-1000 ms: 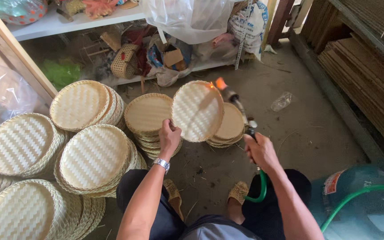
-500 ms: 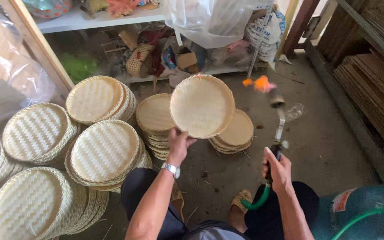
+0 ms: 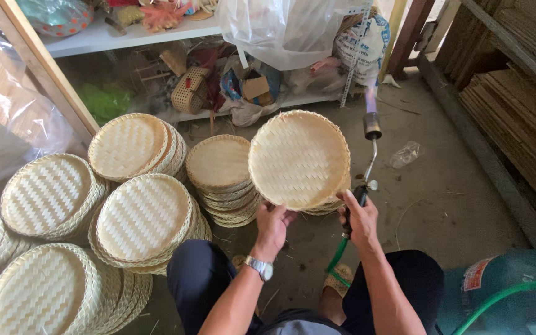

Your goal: The person uses a handheld propane torch to heat the surface of stacked woven baskets. They pick up each basket, pass the flame over its surface, and place it back on the stack. The process is repeated for multiple baskets.

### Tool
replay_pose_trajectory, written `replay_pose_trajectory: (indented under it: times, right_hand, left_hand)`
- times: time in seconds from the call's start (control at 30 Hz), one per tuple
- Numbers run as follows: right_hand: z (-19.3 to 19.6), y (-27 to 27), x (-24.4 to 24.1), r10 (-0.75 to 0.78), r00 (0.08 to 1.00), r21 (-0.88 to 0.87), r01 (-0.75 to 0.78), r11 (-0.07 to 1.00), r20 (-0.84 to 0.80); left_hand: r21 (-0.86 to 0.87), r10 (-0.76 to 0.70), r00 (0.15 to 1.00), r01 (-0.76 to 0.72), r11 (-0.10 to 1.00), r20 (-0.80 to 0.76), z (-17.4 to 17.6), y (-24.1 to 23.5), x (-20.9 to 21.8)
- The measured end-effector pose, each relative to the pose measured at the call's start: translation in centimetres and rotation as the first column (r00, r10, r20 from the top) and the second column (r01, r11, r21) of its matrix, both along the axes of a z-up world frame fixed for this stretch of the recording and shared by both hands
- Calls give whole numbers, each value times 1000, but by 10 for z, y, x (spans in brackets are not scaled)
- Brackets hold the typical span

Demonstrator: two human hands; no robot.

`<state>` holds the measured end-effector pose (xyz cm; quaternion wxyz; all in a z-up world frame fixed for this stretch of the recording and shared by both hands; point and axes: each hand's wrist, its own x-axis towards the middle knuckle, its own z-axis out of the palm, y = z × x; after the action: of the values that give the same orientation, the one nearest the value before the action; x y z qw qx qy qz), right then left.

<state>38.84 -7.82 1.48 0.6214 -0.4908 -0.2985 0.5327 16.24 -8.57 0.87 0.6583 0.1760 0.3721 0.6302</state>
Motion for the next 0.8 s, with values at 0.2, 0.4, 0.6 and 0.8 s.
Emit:
replay_pose_trajectory:
  times: [0.2,0.4,0.6,0.8]
  right_hand:
    - [12,8,-3,-3,993,37,-1,999,122]
    - [30,11,41,67,964,63,-86,994,256]
    - [37,1,63,239,899,25,-266,964,368]
    - [44,-8,55,352,846,-48,-365,930,399]
  left_hand:
    - [223,-44,990,74,972,-136,18,-29,13]
    - [263,72,799,110,958,-598,67,-43,-29]
    - [316,201,309,386,866,-929,99,18,-88]
    - [-59,-183,102,704,708,-978,89,64,-93]
